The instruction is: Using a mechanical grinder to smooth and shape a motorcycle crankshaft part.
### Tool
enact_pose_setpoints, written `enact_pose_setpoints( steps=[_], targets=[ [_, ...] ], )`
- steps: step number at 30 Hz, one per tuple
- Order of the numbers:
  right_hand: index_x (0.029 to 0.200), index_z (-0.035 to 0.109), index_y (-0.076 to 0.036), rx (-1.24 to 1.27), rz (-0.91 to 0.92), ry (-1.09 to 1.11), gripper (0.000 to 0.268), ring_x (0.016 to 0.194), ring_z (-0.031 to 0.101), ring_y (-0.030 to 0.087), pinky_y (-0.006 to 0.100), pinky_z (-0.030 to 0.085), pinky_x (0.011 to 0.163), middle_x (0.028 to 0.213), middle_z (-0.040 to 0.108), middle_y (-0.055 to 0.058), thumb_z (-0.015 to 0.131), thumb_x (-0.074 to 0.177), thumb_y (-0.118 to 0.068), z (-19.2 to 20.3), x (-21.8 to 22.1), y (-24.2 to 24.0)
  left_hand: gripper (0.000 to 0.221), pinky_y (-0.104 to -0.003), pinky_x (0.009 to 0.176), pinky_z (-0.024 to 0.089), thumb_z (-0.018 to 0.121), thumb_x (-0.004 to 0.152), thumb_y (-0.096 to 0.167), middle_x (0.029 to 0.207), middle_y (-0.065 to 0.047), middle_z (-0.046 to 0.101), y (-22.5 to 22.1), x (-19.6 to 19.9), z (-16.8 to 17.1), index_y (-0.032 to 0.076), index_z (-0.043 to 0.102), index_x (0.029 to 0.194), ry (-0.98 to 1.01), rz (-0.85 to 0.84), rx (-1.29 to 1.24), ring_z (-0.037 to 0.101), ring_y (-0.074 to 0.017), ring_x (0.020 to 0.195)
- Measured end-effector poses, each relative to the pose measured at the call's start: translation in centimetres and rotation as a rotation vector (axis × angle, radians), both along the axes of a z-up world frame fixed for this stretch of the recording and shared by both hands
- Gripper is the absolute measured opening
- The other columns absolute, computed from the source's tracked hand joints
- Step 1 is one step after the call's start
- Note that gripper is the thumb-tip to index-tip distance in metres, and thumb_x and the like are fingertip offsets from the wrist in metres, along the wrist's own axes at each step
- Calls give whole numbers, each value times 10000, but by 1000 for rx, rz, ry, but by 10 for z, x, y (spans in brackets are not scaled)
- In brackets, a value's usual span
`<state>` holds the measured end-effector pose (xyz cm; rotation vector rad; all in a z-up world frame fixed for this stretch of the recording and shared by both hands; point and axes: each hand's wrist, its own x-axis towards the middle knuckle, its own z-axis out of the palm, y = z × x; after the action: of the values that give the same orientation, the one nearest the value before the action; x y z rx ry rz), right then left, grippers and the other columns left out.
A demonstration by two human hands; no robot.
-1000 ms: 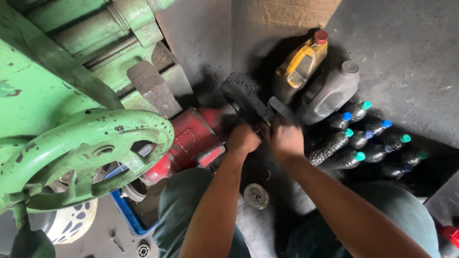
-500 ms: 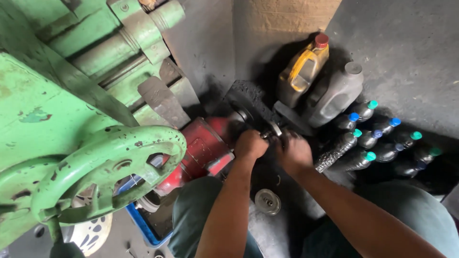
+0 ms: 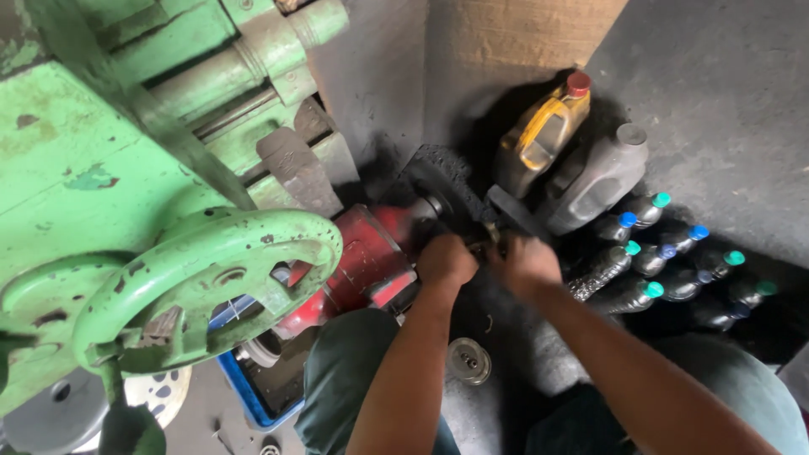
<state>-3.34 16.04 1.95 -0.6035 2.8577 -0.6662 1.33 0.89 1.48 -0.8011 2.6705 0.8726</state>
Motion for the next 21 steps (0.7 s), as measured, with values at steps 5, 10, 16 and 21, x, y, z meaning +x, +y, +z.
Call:
enact_pose_setpoints(
  steps=[5, 10, 16, 21],
  targets=[
    [976, 776, -68, 132, 198, -331, 393, 738, 741, 279, 409, 565, 712, 784, 770, 148, 689, 882, -439, -8, -50, 5, 169, -471, 839, 599, 721, 788, 177, 999, -178, 760, 9, 7, -7, 99, 787, 922, 110, -86, -172, 734, -375, 972],
    [1006, 759, -60, -87, 220, -635, 286, 589, 668, 188, 350, 551, 561, 707, 715, 94, 703, 861, -299, -13, -53, 22, 133, -492, 855, 582, 692, 806, 165, 947, -182, 759, 10, 23, -13, 83, 765, 881, 439, -144, -145, 728, -399, 939],
    [1070, 690, -77, -296, 110, -672, 269, 561, 643, 185, 357, 528, 522, 695, 694, 97, 701, 850, -231, -34, -59, 43, 229, -521, 832, 566, 680, 793, 221, 962, -224, 736, 5, 23, -25, 69, 772, 939, 231, 7, 47, 709, -431, 944],
    [1041, 747, -15, -306, 46, -962, 362, 614, 699, 155, 296, 506, 529, 780, 783, 102, 617, 955, -342, -54, -61, 49, 268, -410, 519, 470, 575, 957, 281, 776, -124, 719, 57, -16, -200, 43, 696, 946, 9, 677, 1039, 678, -306, 674]
  ],
)
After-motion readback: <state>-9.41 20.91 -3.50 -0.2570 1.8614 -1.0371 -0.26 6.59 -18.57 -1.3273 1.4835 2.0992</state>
